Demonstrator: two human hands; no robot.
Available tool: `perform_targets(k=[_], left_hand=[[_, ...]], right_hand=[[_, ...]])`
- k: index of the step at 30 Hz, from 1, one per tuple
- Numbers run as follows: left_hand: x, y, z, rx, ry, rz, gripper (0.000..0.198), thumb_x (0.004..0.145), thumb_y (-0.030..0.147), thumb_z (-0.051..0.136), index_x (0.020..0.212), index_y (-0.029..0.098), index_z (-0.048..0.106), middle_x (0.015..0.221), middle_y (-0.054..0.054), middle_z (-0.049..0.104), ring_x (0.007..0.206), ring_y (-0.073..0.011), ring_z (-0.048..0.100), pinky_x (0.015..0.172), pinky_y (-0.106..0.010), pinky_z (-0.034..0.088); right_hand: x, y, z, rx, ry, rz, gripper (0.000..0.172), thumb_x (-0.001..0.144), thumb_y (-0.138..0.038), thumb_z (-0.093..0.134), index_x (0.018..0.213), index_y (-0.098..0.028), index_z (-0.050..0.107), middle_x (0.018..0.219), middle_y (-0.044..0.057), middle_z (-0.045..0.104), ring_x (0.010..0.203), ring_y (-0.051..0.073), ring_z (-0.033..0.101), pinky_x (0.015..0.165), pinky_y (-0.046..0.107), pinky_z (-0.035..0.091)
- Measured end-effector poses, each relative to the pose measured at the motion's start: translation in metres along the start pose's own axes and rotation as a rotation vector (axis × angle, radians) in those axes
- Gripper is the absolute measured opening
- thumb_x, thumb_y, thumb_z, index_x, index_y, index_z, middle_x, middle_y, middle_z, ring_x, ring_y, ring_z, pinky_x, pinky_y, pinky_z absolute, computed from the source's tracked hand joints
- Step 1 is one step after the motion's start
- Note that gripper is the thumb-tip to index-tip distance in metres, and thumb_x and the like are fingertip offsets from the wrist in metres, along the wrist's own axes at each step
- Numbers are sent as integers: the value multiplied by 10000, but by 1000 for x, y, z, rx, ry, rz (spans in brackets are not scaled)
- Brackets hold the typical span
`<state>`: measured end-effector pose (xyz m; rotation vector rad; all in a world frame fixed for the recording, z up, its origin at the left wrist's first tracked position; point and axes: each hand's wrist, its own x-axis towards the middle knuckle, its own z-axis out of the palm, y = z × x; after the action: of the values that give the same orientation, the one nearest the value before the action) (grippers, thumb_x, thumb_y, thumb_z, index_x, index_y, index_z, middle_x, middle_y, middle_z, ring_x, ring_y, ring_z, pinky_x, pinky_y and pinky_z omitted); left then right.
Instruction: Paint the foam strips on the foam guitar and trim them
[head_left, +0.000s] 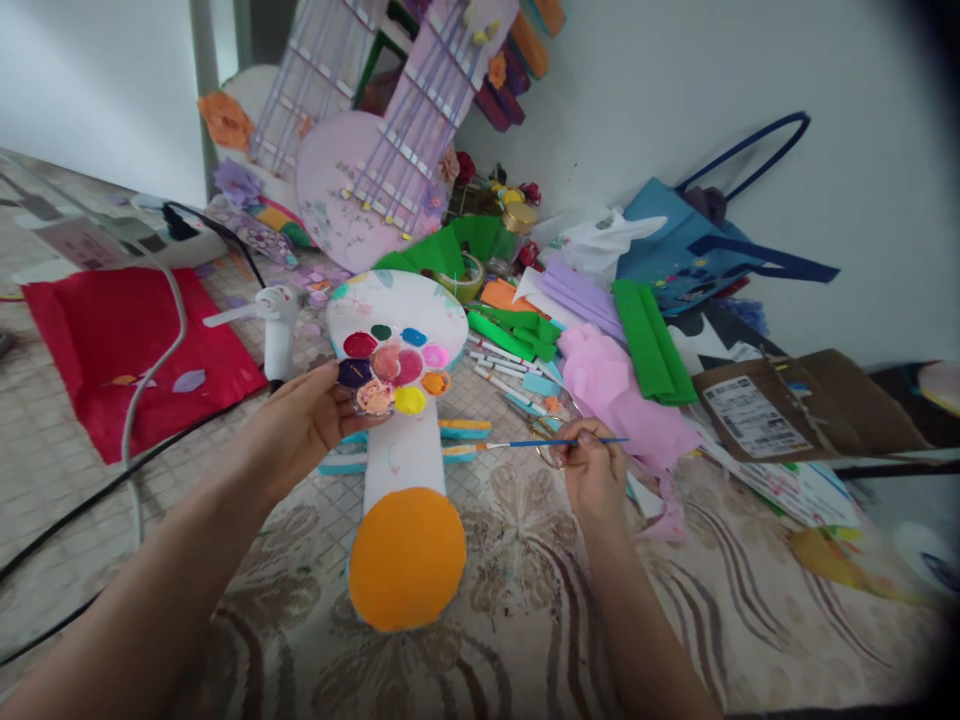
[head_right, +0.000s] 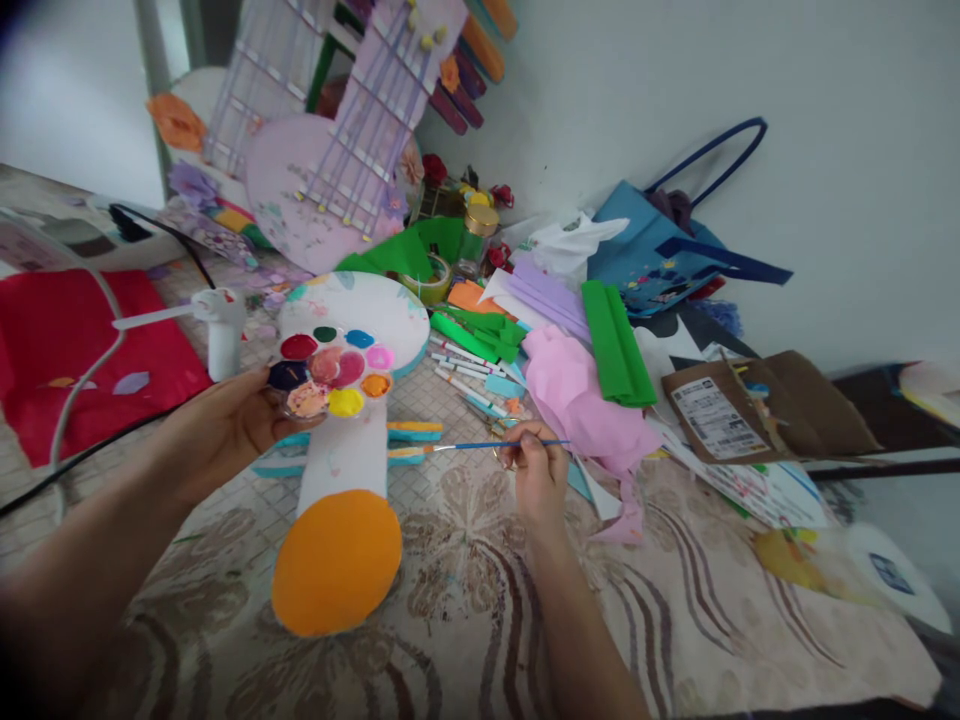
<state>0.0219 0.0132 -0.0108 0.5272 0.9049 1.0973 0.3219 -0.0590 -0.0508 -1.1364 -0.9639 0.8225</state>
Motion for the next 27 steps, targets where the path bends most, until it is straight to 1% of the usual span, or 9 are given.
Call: perform_targets(k=[4,11,17,21,27], left_hand=[[1,0,2,-11,8,1,325,942,136,349,892,81,665,781,-126,749,685,-213,725,614,-343,620],[-1,2,4,-7,30,-15,357,952,131,320,832,94,654,678,-93,727,626,-193,712,580,-329,619],[0,0,1,-10,23,1,337,950,127,331,880,75,657,738,-113,739,664,-204,719,610,-347,622],[1,-2,-1,-13,-1,9,336,947,134,341,868,73,661,734,-119,737,672,-207,720,617,-338,622],[0,0,1,-20,-2,0,346,950,142,336,867,69,664,748,-133,740,670,-210,721,622,-345,621]], right_hand=[[0,-1,2,-14,1,10,175,818,-218,506,679,-209,611,576,-34,532,483,101,479,470,250,339],[-3,4,5,-21,-21,24,161,822,-228,516,687,-206,601,592,-34,521,502,99,481,486,253,344],[-5,7,11,-5,-54,23,176,832,-226,511,687,-207,610,596,-32,532,506,100,484,484,254,340],[-6,9,17,-2,-72,20,175,830,-240,516,684,-205,605,581,-31,532,493,100,475,480,253,339],[-8,12,21,20,-81,40,169,832,-259,521,690,-209,598,582,-33,526,497,106,477,482,256,350]])
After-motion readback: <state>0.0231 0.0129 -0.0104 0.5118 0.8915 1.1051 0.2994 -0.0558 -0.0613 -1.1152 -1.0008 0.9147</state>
